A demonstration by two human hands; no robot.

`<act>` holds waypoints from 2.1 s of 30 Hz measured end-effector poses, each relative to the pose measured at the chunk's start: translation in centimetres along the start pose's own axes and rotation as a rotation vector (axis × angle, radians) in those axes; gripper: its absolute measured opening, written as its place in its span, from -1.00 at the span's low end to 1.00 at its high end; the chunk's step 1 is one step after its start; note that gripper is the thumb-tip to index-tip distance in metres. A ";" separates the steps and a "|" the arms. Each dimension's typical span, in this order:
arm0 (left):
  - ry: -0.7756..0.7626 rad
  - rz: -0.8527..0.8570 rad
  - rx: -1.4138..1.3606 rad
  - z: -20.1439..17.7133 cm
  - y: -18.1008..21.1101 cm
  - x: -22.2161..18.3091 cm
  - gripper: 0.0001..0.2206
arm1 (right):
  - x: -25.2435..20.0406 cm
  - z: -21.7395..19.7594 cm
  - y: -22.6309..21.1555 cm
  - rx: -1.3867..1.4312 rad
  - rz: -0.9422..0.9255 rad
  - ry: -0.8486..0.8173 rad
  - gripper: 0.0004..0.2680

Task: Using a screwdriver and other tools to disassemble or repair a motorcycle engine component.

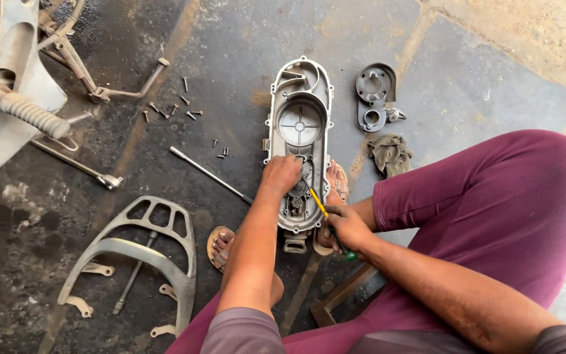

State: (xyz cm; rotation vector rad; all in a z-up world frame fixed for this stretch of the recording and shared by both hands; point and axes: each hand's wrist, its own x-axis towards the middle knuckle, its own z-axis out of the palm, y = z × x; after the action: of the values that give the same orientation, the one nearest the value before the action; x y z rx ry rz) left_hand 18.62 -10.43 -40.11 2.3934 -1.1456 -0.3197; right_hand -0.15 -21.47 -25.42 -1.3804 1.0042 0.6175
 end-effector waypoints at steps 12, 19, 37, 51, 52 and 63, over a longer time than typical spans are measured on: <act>0.114 -0.042 -0.148 -0.3 1.2 -1.8 -0.73 | 3.4 4.4 4.4 -0.538 -0.364 0.487 -0.57; 0.227 -0.126 -0.188 2.7 1.5 -2.0 -0.72 | 0.3 4.7 4.0 -0.739 -0.453 0.521 -0.53; 0.256 -0.385 -0.162 2.4 1.7 -2.2 -0.64 | 4.7 1.9 4.4 -0.881 -0.595 0.550 -0.65; 0.319 -0.424 -0.144 3.9 1.8 -2.4 -0.61 | -0.4 2.9 1.3 -0.058 -0.088 0.161 -0.65; 0.318 -0.426 -0.148 3.9 1.8 -2.3 -0.61 | 0.8 2.3 2.8 -0.061 -0.085 0.162 -0.65; 0.367 -0.421 -0.105 4.8 1.5 -1.8 -0.56 | 0.7 2.5 3.2 -0.707 -0.582 0.489 -0.65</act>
State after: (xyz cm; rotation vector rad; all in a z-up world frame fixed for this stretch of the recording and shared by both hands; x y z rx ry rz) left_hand 14.59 -11.38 -43.47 2.4493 -0.4500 -0.0633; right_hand -1.98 -18.75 -27.87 -2.4155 0.7026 0.1817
